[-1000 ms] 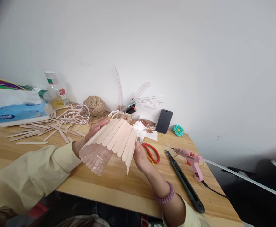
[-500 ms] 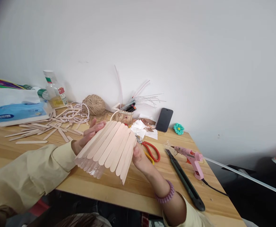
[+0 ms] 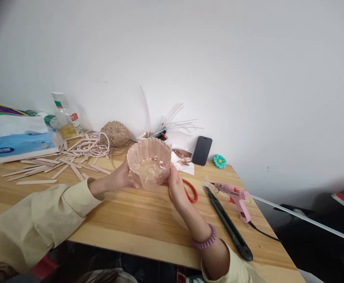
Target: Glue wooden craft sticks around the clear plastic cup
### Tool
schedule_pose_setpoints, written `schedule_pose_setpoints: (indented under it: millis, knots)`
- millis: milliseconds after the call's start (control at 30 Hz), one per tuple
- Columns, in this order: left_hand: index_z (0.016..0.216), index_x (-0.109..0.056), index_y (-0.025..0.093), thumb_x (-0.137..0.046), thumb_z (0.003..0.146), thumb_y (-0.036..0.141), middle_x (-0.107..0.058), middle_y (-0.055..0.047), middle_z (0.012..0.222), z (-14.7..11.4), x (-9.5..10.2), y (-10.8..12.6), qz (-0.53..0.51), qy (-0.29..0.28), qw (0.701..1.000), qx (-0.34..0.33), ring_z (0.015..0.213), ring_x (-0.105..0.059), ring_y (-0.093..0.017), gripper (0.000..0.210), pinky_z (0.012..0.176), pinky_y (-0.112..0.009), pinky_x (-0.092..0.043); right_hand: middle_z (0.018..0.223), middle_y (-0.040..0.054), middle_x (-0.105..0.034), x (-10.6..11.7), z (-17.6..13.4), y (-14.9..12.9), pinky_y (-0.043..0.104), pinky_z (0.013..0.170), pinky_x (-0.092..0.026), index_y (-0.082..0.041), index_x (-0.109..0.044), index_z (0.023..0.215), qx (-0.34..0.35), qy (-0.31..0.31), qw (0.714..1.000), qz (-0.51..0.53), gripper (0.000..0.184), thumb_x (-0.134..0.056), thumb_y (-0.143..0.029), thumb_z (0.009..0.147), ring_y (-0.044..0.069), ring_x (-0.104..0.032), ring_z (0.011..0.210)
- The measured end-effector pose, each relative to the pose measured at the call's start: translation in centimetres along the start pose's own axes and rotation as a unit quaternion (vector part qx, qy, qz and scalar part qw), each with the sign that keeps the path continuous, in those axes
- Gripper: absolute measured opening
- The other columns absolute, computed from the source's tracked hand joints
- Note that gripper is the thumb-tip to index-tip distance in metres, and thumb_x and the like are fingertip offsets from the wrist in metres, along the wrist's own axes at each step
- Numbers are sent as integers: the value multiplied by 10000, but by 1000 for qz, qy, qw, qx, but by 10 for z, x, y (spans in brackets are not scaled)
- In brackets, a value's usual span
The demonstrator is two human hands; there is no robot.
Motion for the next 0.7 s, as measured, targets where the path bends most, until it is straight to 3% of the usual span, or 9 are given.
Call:
schedule_pose_setpoints:
  millis: [133,233,300,400,467,533,600,667,700]
  knots:
    - [1448,-181,184,-763,622,603,-358,-188,1476,2,-4,-10,-59,-33,993,93,1382,-327,-361,1094,1156,-508,-263,728,52,-693,9,6,13,326,685,-544,-200,-559,992,-61,-27,991,-116,424,-208,-414,889,181,-664,656]
    - [1412,-242,171,-813,584,535,-392,-190,1450,-3,-6,-34,-89,-25,982,164,1357,-362,-358,1070,1138,-514,-290,649,43,-661,28,10,8,315,689,-495,-195,-605,803,-60,-24,974,-217,315,-382,-410,856,188,-635,657]
    - [1403,-254,179,-841,572,467,-373,-191,1461,-8,-9,-52,-100,-16,974,204,1352,-367,-353,1057,1132,-519,-294,678,46,-667,46,2,-3,319,700,-456,-196,-631,780,-41,-6,957,-286,252,-516,-417,814,207,-621,702]
    - [1379,-313,189,-865,561,392,-368,-189,1467,-14,-15,-67,-120,-13,965,235,1362,-358,-344,1008,1143,-506,-275,796,39,-704,64,-29,-22,312,660,-422,-234,-664,923,8,-43,893,-449,339,-468,-506,875,220,-627,737]
    - [1365,-353,185,-874,554,367,-399,-186,1454,-15,-18,-66,-145,-14,961,237,1361,-364,-345,981,1145,-503,-273,818,35,-714,83,-57,-29,294,621,-421,-246,-673,936,16,-67,861,-504,361,-438,-517,894,211,-641,727]
    - [1363,-381,188,-876,557,353,-427,-175,1446,-15,-19,-63,-170,-10,957,236,1355,-380,-346,960,1134,-504,-296,784,29,-714,107,-85,-26,291,617,-433,-253,-689,859,-2,-109,838,-534,368,-454,-537,878,210,-649,725]
    - [1366,-400,203,-851,606,365,-444,-157,1445,-18,-19,-61,-189,-9,951,243,1345,-402,-336,899,1112,-490,-342,702,30,-697,146,-108,-15,301,581,-435,-256,-676,708,-66,-109,822,-556,415,-462,-584,845,223,-645,681]
    - [1370,-413,229,-793,691,394,-444,-131,1456,-21,-19,-64,-207,-10,945,255,1344,-413,-314,796,1102,-463,-369,694,42,-701,202,-123,-3,339,613,-458,-264,-666,654,-154,-29,801,-577,463,-447,-635,823,253,-658,693]
    - [1373,-417,244,-761,729,405,-440,-117,1463,-23,-20,-66,-217,-13,941,259,1345,-415,-304,748,1104,-453,-371,680,58,-697,234,-129,0,365,608,-461,-260,-650,610,-199,38,778,-595,504,-430,-670,805,276,-661,681]
Point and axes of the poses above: each hand's wrist, its own z-axis towards the middle knuckle, its own x-axis out of the back of the hand, y = z × x, the point moved 10 cm from there along z, towards the middle knuckle
